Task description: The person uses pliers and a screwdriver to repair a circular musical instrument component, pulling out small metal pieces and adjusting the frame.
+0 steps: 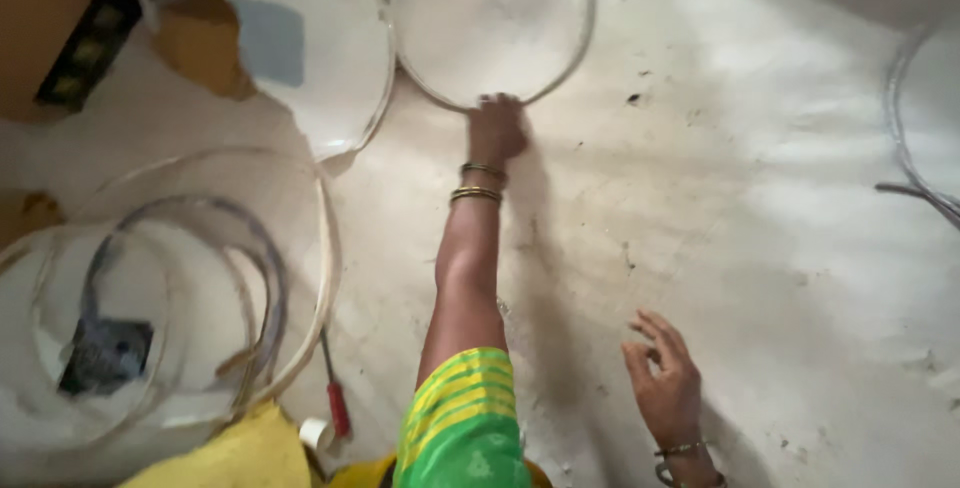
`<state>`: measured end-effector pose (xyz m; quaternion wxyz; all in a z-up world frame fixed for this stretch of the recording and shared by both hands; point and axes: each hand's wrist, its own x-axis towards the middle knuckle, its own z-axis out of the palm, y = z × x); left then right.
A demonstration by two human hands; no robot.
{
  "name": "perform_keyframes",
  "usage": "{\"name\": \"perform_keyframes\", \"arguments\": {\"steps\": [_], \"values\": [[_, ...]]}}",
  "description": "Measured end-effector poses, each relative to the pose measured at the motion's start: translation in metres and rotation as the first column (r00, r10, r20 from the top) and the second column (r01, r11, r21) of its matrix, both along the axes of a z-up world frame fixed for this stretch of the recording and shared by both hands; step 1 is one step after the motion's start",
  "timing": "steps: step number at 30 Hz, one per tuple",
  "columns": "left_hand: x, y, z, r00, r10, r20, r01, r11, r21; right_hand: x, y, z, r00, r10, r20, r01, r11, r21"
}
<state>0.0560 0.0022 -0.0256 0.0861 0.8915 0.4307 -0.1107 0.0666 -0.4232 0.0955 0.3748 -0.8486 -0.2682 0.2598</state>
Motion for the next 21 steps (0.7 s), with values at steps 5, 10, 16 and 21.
{"name": "perform_keyframes", "arguments": {"steps": [5,10,16,21], "values": [[-0.011,-0.09,0.023,0.979,-0.189,0.07,0.2,0.954,-0.222,0.013,-0.002,-0.013,0.997,-0.042,0.06,0.033,0.988,0.151],[-0.093,-0.216,0.045,0.906,-0.416,0.077,0.374,0.703,-0.605,0.023,-0.013,-0.025,0.99,-0.059,0.125,0.03,0.974,0.226],[-0.224,-0.241,0.043,0.89,-0.222,0.399,0.411,0.769,-0.49,0.035,-0.031,-0.045,0.984,-0.037,0.173,0.011,0.989,0.147],[-0.322,-0.182,0.026,0.882,0.191,0.43,-0.204,0.979,-0.017,0.029,-0.021,-0.047,0.996,0.025,0.089,-0.025,1.0,-0.004]]}}
